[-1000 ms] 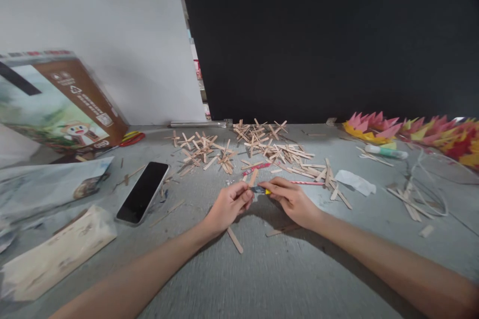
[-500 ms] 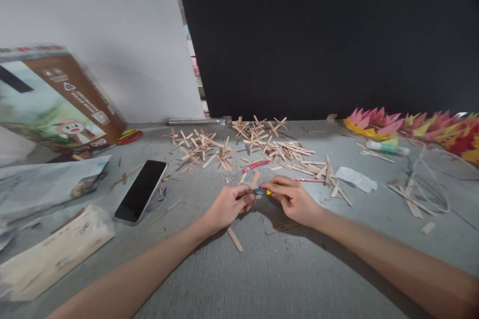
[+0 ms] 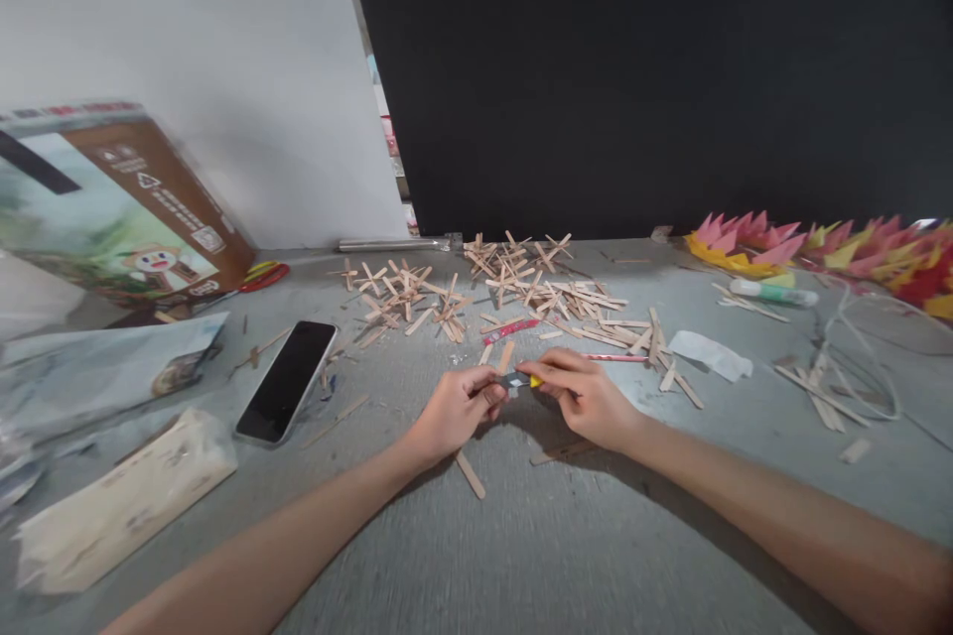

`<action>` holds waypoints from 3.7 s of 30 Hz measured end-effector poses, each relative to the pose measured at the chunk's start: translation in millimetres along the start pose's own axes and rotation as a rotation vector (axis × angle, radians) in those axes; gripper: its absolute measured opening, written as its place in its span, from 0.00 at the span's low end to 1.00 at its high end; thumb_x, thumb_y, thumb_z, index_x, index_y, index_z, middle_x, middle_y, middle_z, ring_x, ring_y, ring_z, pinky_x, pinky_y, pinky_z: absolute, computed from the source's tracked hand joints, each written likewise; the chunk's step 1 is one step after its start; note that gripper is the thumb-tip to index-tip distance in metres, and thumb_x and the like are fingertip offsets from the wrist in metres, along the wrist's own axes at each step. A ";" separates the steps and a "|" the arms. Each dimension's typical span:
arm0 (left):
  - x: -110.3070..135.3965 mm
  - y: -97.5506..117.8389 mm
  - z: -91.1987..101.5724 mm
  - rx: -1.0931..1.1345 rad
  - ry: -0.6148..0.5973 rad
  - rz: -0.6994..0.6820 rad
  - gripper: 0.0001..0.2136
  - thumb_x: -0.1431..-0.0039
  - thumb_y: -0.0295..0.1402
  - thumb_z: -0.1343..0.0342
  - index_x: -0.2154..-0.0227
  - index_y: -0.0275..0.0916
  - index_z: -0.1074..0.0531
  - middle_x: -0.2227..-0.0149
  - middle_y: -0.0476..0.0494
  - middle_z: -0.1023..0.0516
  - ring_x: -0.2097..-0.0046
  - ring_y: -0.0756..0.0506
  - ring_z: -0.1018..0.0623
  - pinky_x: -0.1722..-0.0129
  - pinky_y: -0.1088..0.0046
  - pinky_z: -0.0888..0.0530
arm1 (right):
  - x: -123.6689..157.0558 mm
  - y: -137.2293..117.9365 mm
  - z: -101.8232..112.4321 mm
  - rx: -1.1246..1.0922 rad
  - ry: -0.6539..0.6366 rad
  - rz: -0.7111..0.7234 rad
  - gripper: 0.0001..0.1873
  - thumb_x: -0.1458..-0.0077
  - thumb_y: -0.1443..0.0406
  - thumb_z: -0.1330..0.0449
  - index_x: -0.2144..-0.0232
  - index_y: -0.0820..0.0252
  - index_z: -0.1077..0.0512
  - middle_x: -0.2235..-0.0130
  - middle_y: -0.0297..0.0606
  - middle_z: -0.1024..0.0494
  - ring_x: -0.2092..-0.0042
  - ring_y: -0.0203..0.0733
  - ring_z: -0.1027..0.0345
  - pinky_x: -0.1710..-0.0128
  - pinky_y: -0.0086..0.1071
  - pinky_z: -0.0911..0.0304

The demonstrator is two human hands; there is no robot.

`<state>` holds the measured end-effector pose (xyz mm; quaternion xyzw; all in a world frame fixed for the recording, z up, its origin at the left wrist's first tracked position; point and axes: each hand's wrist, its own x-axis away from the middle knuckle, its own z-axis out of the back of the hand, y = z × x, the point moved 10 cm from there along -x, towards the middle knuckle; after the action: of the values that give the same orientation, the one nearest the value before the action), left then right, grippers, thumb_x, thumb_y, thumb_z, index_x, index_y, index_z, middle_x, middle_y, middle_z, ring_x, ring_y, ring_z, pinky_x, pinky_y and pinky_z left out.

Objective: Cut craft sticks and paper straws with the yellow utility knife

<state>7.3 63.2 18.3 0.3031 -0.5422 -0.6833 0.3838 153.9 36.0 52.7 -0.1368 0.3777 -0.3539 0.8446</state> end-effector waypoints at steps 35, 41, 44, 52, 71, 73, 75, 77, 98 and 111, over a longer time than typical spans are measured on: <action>-0.6 -11.0 -13.5 0.129 -0.129 0.122 0.20 0.33 0.50 0.47 0.71 0.38 0.32 0.77 0.53 0.33 0.79 0.54 0.40 0.78 0.78 0.43 | -2.7 -1.1 4.8 0.000 0.003 -0.002 0.23 0.33 0.74 0.48 0.43 0.50 0.24 0.59 0.41 0.22 0.59 0.44 0.29 0.60 0.38 0.32; 0.1 -5.9 -13.2 0.061 -0.151 0.067 0.20 0.31 0.49 0.48 0.72 0.37 0.31 0.75 0.51 0.32 0.75 0.53 0.36 0.73 0.77 0.39 | -1.5 -2.3 2.0 0.040 -0.025 0.014 0.28 0.37 0.78 0.49 0.43 0.50 0.25 0.59 0.40 0.22 0.58 0.45 0.30 0.58 0.40 0.33; 1.0 1.8 -12.5 -0.025 -0.148 0.025 0.20 0.31 0.47 0.48 0.73 0.37 0.31 0.75 0.50 0.32 0.73 0.52 0.34 0.71 0.76 0.37 | -0.7 -3.9 0.2 0.071 -0.032 0.034 0.28 0.38 0.78 0.49 0.43 0.51 0.25 0.59 0.41 0.22 0.58 0.46 0.31 0.58 0.41 0.32; 1.2 -3.1 -9.6 0.000 -0.119 0.057 0.19 0.31 0.47 0.48 0.72 0.37 0.30 0.76 0.51 0.32 0.75 0.52 0.36 0.73 0.76 0.40 | -1.8 -2.8 4.8 0.015 -0.012 0.020 0.31 0.41 0.81 0.51 0.43 0.51 0.25 0.59 0.40 0.23 0.58 0.44 0.30 0.59 0.38 0.32; 1.3 -4.5 -10.8 -0.070 -0.147 0.026 0.20 0.31 0.47 0.49 0.71 0.36 0.29 0.76 0.53 0.35 0.74 0.53 0.37 0.72 0.76 0.41 | -3.3 -7.4 5.8 0.011 0.006 0.076 0.30 0.41 0.81 0.49 0.45 0.52 0.25 0.59 0.41 0.21 0.59 0.45 0.30 0.60 0.39 0.32; 1.2 -5.1 -9.4 -0.055 -0.131 0.033 0.19 0.31 0.46 0.49 0.71 0.36 0.29 0.76 0.53 0.35 0.74 0.53 0.37 0.73 0.76 0.41 | -3.4 -6.1 6.7 0.010 0.012 0.063 0.29 0.41 0.80 0.50 0.45 0.52 0.24 0.59 0.41 0.21 0.59 0.45 0.29 0.60 0.38 0.32; 1.2 -4.8 -8.9 -0.066 -0.122 0.038 0.17 0.31 0.44 0.49 0.71 0.36 0.30 0.77 0.54 0.36 0.74 0.53 0.38 0.73 0.76 0.42 | -3.4 -6.9 6.2 0.028 0.009 0.063 0.30 0.42 0.81 0.50 0.45 0.52 0.24 0.60 0.40 0.21 0.59 0.45 0.29 0.60 0.39 0.32; 1.5 -3.3 -10.5 -0.096 -0.131 0.034 0.17 0.31 0.43 0.49 0.72 0.36 0.30 0.76 0.53 0.35 0.74 0.53 0.38 0.73 0.76 0.42 | -3.4 -9.1 4.9 0.049 0.001 0.072 0.31 0.43 0.81 0.50 0.45 0.51 0.24 0.59 0.41 0.22 0.58 0.45 0.30 0.58 0.40 0.32; 0.7 -0.9 -5.7 -0.204 -0.067 -0.004 0.16 0.33 0.41 0.50 0.74 0.38 0.30 0.78 0.54 0.36 0.74 0.52 0.37 0.71 0.76 0.40 | -2.5 -5.9 3.8 0.023 -0.001 0.062 0.34 0.45 0.82 0.50 0.44 0.51 0.25 0.59 0.40 0.22 0.58 0.45 0.30 0.58 0.38 0.33; 3.5 5.0 -10.5 -0.148 -0.095 0.021 0.17 0.32 0.43 0.51 0.72 0.37 0.29 0.77 0.53 0.35 0.74 0.51 0.38 0.72 0.76 0.42 | -1.6 -6.8 2.2 0.008 -0.012 0.055 0.31 0.42 0.81 0.50 0.43 0.51 0.25 0.58 0.41 0.22 0.57 0.45 0.31 0.58 0.40 0.33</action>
<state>15.2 54.2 20.7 0.2352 -0.5109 -0.7312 0.3860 151.4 32.2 58.5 -0.1250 0.3750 -0.3313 0.8567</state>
